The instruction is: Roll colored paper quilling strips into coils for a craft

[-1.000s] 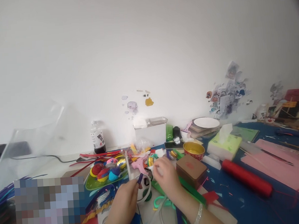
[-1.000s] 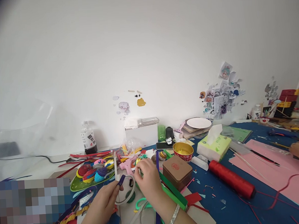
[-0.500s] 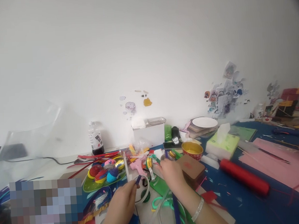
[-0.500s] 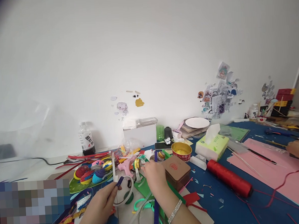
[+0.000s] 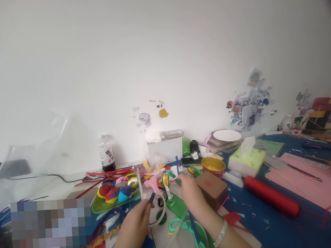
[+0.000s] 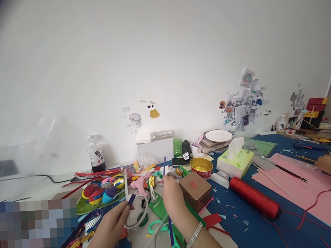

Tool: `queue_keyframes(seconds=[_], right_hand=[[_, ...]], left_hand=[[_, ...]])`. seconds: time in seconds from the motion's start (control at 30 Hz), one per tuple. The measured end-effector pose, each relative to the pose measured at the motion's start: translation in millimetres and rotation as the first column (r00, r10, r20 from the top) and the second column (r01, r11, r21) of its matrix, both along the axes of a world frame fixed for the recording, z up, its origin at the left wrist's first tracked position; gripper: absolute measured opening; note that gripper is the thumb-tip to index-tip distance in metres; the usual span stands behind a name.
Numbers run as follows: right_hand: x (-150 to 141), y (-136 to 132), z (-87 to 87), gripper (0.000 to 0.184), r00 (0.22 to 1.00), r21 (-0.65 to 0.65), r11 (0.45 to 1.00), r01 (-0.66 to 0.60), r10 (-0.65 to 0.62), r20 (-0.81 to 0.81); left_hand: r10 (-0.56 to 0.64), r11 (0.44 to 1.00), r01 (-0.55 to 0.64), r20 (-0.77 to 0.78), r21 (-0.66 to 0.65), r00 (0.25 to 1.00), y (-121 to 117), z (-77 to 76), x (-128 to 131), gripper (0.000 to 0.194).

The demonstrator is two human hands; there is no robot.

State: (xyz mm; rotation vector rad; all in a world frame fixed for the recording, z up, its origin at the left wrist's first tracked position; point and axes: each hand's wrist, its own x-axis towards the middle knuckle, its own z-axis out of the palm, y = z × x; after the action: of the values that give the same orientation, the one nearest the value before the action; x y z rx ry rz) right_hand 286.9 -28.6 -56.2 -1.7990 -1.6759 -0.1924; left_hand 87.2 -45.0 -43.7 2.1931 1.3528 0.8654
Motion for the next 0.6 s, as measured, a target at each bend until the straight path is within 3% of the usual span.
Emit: queue_keyframes(seconds=[0.1, 0.13, 0.23, 0.37, 0.43, 0.5, 0.6], right_hand=[[-4, -3, 10.9, 0.031, 0.966, 0.115, 0.991, -0.069, 0.095, -0.24], [-7, -4, 12.9, 0.031, 0.912, 0.169, 0.98, -0.107, 0.164, -0.375], [-18, -7, 15.3, 0.031, 0.642, 0.327, 0.931, -0.164, 0.352, -0.682], [-27, -13, 17.9, 0.038, 0.514, 0.386, 0.902, -0.197, 0.43, -0.743], [-27, -17, 21.3, 0.039, 0.514, 0.421, 0.882, -0.209, 0.466, -0.721], [-26, -22, 25.3, 0.031, 0.59, 0.47, 0.849, -0.24, 0.512, -0.624], [-27, -29, 28.1, 0.022, 0.723, 0.521, 0.774, -0.358, 0.583, -0.37]], left_hand=[[-0.021, 0.999, 0.025, 0.143, -0.033, 0.99, 0, -1.5, -1, 0.034], [-0.021, 0.998, 0.03, 0.175, -0.049, 0.984, 0, -1.6, -1, 0.036], [-0.028, 0.994, 0.051, 0.233, -0.095, 0.972, -3, -0.2, 0, 0.04], [-0.048, 0.993, 0.076, 0.267, -0.095, 0.962, -5, 1.0, 1, 0.04], [-0.03, 0.995, 0.057, 0.311, -0.078, 0.95, -3, 0.9, 1, 0.038], [0.01, 0.999, 0.01, 0.417, -0.046, 0.909, -2, 2.2, 0, 0.035], [0.068, 0.997, -0.071, 0.616, -0.021, 0.785, -3, 9.4, -4, 0.031]])
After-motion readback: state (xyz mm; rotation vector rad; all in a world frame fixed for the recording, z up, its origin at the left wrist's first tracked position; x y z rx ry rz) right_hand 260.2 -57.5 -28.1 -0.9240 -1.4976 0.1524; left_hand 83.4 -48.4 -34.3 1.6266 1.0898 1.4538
